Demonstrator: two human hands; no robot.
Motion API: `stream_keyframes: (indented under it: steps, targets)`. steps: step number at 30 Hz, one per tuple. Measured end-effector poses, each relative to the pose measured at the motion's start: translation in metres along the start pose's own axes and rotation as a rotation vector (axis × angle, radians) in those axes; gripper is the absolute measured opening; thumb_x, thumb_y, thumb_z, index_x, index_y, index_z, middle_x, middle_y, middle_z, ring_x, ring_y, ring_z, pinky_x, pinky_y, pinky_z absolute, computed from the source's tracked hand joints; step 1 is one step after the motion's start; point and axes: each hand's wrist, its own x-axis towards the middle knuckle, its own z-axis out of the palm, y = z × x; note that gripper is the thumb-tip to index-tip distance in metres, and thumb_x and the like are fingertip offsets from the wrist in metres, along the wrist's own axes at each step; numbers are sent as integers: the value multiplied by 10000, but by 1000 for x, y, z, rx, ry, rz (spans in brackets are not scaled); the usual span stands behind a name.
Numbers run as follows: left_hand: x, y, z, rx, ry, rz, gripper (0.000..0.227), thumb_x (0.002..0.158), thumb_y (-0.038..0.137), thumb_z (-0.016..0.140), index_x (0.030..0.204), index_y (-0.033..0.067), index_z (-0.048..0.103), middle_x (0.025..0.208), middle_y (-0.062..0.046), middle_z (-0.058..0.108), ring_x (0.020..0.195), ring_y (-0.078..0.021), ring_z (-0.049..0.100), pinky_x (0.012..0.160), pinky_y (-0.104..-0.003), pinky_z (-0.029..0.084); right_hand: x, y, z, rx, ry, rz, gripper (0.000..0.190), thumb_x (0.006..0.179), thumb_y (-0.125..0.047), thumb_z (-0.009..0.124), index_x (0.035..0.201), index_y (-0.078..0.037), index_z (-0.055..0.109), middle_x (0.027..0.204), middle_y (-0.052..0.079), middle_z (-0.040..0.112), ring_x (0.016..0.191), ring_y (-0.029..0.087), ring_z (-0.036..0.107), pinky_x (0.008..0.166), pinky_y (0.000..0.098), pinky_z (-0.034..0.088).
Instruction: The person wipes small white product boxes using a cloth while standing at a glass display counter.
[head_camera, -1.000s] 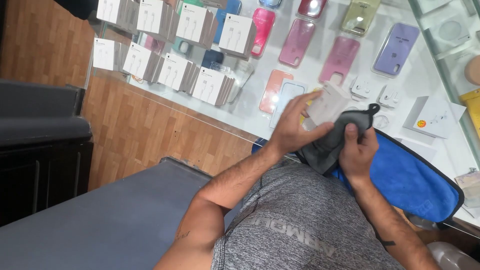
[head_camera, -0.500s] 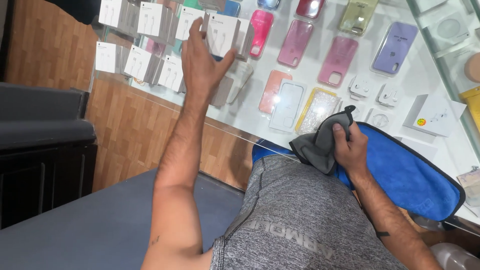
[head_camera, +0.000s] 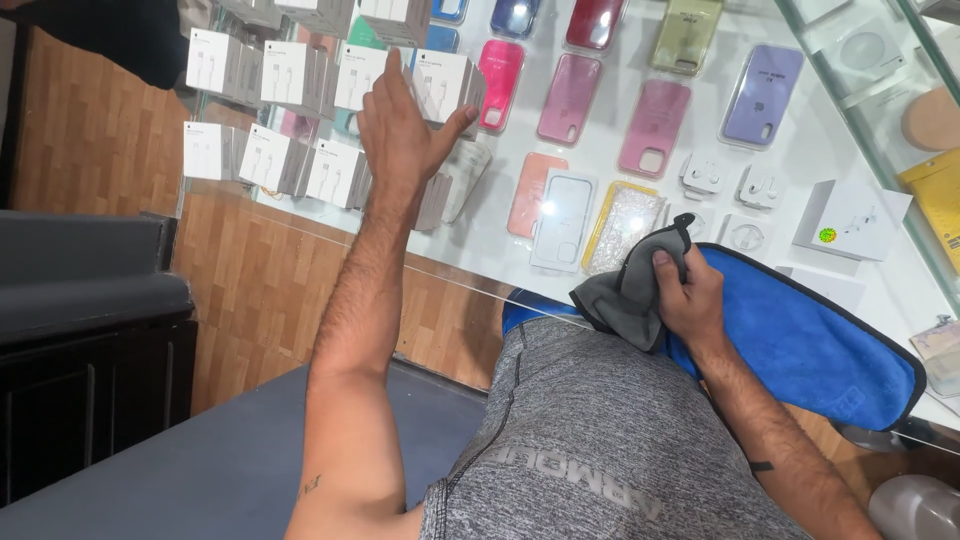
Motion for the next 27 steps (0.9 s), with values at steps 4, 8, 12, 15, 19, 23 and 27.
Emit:
stream_keyframes:
  steps: [4, 8, 12, 15, 19, 23, 27]
  targets:
    - [-5, 12, -22, -95, 78, 3, 987, 767, 763, 594, 1362, 46, 268, 1282, -176, 488, 1068, -322, 496, 877, -476, 400, 0, -3, 0, 0, -7, 30, 202, 956, -210, 486, 947, -32, 581, 705, 7, 540, 645, 112, 486, 566, 270, 391]
    - [-17, 34, -30, -505, 276, 113, 786, 816, 441, 774, 1329, 30, 344, 1289, -154, 469, 1200, -307, 458, 990, -395, 461, -4, 22, 3, -91, 46, -17, 210, 930, -252, 511, 913, -53, 575, 770, 62, 594, 724, 160, 522, 669, 333, 412]
    - [-60, 102, -21, -767, 276, 241, 624, 880, 381, 700, 1325, 55, 407, 1161, -114, 519, 889, -249, 552, 786, -333, 477, 8, 7, -4, 110, 164, -2, 165, 897, -143, 588, 760, -51, 591, 575, 146, 587, 566, 215, 592, 515, 378, 456]
    - [-99, 155, 1, -1109, -99, 30, 275, 964, 269, 465, 1123, 62, 550, 829, -83, 591, 621, -142, 522, 615, -284, 454, 7, 31, -12, 217, 236, 158, 145, 908, -205, 596, 828, -90, 634, 637, 79, 648, 590, 127, 604, 517, 290, 496]
    - [-137, 198, 16, -1154, -814, 70, 142, 889, 190, 530, 927, 144, 660, 735, -101, 670, 461, -228, 586, 484, -325, 487, 24, 37, -55, 160, 434, 179, 320, 903, -183, 606, 1166, -36, 499, 968, 139, 593, 825, 169, 544, 658, 333, 492]
    - [-163, 204, 53, -982, -940, 381, 206, 913, 282, 536, 1011, 141, 650, 774, -106, 690, 551, -263, 627, 490, -352, 497, 54, 35, -117, 71, 606, -8, 408, 967, -161, 583, 1293, -10, 390, 1149, 152, 496, 978, 192, 480, 718, 280, 510]
    - [-149, 209, 34, -840, -1005, 454, 328, 871, 411, 470, 1002, 158, 633, 679, 4, 653, 555, -144, 586, 557, -306, 467, 110, 3, -191, -291, 570, -323, 262, 934, -45, 559, 1176, 28, 492, 1138, 166, 528, 1038, 275, 523, 912, 364, 456]
